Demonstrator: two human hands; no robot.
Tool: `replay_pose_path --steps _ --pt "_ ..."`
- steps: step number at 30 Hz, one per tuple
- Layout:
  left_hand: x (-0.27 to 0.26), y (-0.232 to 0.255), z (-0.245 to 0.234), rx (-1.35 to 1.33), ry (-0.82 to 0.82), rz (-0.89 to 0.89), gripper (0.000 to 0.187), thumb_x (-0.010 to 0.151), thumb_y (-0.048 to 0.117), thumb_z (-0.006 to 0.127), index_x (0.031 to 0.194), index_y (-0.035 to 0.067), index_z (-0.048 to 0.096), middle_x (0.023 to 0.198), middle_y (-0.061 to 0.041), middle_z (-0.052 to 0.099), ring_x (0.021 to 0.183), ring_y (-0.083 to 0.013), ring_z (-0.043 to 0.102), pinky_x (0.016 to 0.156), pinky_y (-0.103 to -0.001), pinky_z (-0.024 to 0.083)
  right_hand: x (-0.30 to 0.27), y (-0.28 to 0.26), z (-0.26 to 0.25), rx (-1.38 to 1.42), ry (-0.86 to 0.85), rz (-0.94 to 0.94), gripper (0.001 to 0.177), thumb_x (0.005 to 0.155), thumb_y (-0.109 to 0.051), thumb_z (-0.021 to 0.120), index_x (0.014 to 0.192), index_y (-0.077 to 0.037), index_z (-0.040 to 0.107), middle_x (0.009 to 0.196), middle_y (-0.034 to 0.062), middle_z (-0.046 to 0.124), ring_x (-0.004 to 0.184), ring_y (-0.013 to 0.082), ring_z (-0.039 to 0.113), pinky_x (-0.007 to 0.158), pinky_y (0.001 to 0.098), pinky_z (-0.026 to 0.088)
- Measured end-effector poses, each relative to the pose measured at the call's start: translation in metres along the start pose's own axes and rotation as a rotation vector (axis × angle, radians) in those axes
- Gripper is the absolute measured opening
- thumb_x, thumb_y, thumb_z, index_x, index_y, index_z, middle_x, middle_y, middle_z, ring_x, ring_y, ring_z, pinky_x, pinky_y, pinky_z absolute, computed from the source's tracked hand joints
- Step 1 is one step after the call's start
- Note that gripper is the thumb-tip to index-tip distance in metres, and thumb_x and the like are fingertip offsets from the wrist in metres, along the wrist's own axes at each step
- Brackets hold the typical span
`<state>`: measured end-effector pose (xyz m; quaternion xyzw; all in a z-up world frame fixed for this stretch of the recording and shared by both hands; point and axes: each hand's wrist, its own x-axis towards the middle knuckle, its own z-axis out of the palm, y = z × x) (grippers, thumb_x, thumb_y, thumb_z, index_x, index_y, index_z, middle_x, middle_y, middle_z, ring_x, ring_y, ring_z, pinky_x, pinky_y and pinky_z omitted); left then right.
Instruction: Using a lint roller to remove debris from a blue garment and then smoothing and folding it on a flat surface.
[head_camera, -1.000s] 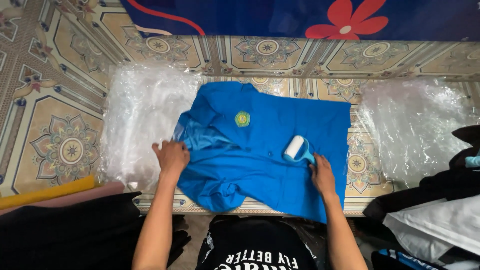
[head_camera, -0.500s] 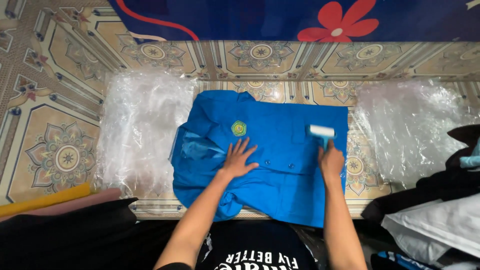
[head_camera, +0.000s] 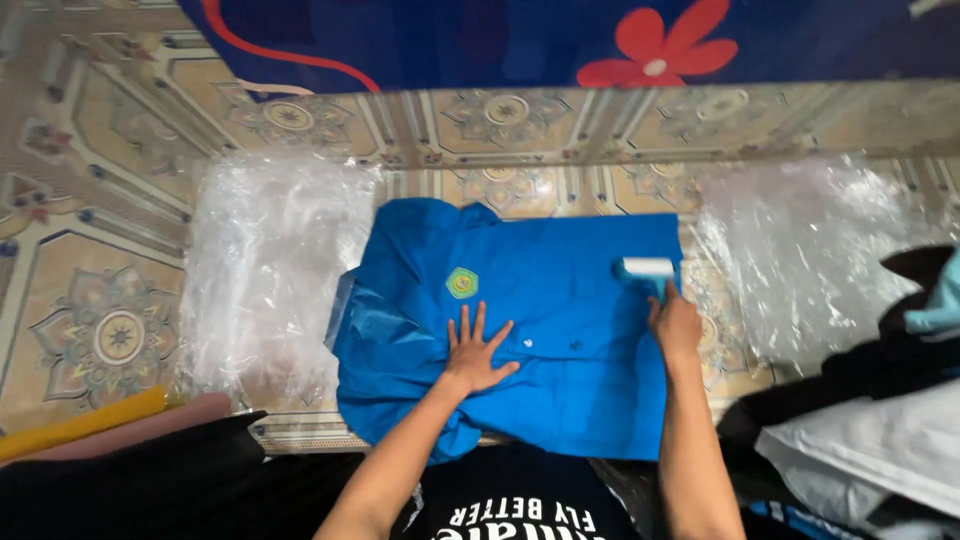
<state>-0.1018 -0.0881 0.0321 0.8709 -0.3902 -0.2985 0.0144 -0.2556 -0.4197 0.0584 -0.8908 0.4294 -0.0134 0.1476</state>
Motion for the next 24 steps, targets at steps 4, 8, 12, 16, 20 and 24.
replay_pose_path --steps 4,8,12,16,20,24 --pt "0.017 0.004 -0.008 -0.115 0.018 0.007 0.084 0.090 0.084 0.037 0.160 0.039 0.031 0.172 -0.016 -0.007 0.155 -0.0499 -0.004 0.122 -0.069 0.003 0.015 0.009 0.004 -0.107 -0.019 -0.018 0.045 0.098 -0.031 0.062 0.141 -0.020 0.065 0.103 0.0265 0.076 0.104 0.0484 0.072 0.086 0.0593 0.059" --pt "0.038 0.005 0.011 -0.164 0.135 0.090 0.064 0.105 0.060 0.034 0.163 0.035 0.024 0.173 -0.011 -0.003 0.158 -0.0404 -0.005 0.125 -0.061 0.000 -0.026 -0.046 -0.015 -0.085 -0.094 -0.234 0.047 0.095 -0.023 0.064 0.140 -0.035 0.065 0.104 0.0143 0.076 0.104 0.0389 0.074 0.089 0.0560 0.057" --pt "0.042 -0.007 0.016 -0.172 0.142 0.085 0.072 0.102 0.068 0.034 0.165 0.037 0.017 0.174 -0.007 -0.008 0.157 -0.0394 -0.013 0.123 -0.061 -0.008 -0.048 -0.064 -0.014 -0.118 -0.167 -0.412 0.045 0.095 -0.027 0.064 0.135 -0.048 0.065 0.101 0.0068 0.075 0.105 0.0326 0.072 0.091 0.0525 0.056" --pt "0.047 -0.011 0.018 -0.160 0.157 0.091 0.075 0.100 0.070 0.035 0.165 0.038 0.015 0.174 -0.005 -0.009 0.157 -0.0389 -0.013 0.124 -0.060 -0.008 -0.029 -0.001 -0.027 -0.030 -0.234 -0.340 0.046 0.094 -0.024 0.066 0.134 -0.047 0.066 0.101 0.0148 0.075 0.106 0.0404 0.073 0.089 0.0538 0.058" --pt "0.050 -0.008 0.018 -0.118 0.178 0.073 0.078 0.096 0.067 0.050 0.162 0.033 0.026 0.173 -0.009 0.001 0.158 -0.0411 -0.003 0.125 -0.061 0.003 -0.007 0.086 -0.022 -0.243 -0.293 0.017 0.045 0.090 -0.034 0.070 0.131 -0.051 0.068 0.111 0.0132 0.081 0.112 0.0367 0.074 0.091 0.0509 0.061" --pt "0.061 0.000 0.015 -0.063 0.224 0.051 0.088 0.088 0.058 0.069 0.161 0.030 0.030 0.172 -0.014 0.005 0.157 -0.0445 0.004 0.125 -0.061 0.012 -0.003 0.083 -0.017 -0.268 -0.272 0.107 0.050 0.092 -0.047 0.067 0.142 -0.041 0.064 0.110 0.0165 0.082 0.109 0.0384 0.076 0.088 0.0528 0.062"
